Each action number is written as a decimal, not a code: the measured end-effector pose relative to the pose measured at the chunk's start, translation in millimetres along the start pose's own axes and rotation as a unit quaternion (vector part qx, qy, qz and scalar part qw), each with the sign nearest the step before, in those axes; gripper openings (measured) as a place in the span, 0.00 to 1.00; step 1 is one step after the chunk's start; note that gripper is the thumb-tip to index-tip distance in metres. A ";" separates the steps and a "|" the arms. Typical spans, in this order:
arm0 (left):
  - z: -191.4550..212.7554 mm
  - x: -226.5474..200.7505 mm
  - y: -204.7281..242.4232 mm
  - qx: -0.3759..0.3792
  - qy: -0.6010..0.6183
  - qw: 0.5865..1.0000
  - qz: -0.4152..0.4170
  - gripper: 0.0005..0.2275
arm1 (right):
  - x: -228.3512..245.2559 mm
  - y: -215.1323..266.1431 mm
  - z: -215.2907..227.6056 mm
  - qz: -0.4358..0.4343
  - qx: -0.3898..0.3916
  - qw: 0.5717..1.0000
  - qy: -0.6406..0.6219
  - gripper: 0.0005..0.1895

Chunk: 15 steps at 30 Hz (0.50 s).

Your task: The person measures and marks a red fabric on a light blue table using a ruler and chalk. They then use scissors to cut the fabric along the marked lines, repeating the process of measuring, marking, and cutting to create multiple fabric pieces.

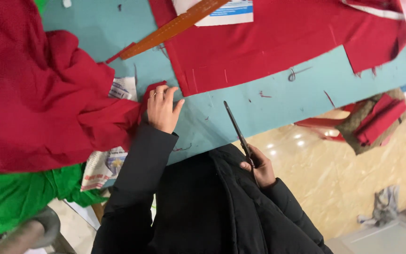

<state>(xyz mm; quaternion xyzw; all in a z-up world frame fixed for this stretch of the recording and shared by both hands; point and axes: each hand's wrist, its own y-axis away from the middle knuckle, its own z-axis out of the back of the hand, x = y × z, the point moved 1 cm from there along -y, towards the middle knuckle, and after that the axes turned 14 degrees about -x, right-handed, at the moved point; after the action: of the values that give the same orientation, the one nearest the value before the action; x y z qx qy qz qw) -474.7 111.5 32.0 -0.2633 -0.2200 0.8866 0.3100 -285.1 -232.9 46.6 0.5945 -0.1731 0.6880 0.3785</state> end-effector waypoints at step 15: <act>-2.4 8.3 -40.7 0.053 0.113 0.992 -0.024 0.09 | -41.8 69.4 -20.0 -0.083 -0.093 0.992 -0.006 0.37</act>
<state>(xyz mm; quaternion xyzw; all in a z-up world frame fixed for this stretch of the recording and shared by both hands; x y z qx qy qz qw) -461.2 146.5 50.0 -0.3397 -0.1425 0.8541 0.3671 -348.9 -277.7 17.0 0.5729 -0.1885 0.6316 0.4871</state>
